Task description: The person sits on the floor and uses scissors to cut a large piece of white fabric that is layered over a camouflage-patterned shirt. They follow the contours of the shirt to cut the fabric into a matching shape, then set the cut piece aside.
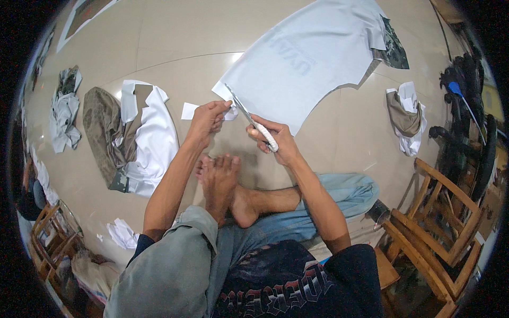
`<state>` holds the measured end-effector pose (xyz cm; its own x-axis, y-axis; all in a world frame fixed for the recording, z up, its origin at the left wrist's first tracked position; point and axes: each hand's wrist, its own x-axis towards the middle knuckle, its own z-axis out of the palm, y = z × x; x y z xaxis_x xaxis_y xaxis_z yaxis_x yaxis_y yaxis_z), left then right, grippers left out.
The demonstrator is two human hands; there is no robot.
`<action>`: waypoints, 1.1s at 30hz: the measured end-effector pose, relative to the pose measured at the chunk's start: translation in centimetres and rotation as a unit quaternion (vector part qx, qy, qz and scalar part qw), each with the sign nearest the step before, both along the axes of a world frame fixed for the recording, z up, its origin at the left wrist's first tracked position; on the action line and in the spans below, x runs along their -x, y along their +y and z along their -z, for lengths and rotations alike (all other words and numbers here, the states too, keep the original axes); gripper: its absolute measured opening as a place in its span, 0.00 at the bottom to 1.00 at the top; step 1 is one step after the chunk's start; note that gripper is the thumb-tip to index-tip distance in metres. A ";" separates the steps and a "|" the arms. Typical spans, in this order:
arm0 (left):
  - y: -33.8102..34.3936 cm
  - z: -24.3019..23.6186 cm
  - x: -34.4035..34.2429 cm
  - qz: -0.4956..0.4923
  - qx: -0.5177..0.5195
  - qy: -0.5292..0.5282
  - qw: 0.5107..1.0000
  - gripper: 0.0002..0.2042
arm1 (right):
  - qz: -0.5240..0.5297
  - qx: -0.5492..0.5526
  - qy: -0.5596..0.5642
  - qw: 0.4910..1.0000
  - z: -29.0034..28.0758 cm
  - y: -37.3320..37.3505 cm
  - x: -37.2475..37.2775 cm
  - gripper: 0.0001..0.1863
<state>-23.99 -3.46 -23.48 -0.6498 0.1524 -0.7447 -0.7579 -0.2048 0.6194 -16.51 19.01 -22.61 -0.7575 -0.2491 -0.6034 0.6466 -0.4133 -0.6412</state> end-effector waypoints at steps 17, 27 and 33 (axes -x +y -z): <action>0.0 -0.5 0.1 0.003 0.008 -0.005 1.000 0.11 | -0.095 -0.044 0.027 0.994 -0.8 1.6 3.8 0.30; 0.0 -0.6 0.2 0.012 0.008 -0.004 1.000 0.11 | -0.140 -0.083 0.023 0.986 -0.7 1.6 6.3 0.29; -0.3 -0.6 -0.1 0.071 0.051 0.006 0.996 0.11 | -0.205 -0.125 0.027 0.970 -2.6 1.8 8.3 0.31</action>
<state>-23.89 -3.78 -22.90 -0.6368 0.1671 -0.7527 -0.7666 -0.0319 0.6414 -24.81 20.85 -20.06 -0.6583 -0.3873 -0.6454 0.6860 0.0442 -0.7262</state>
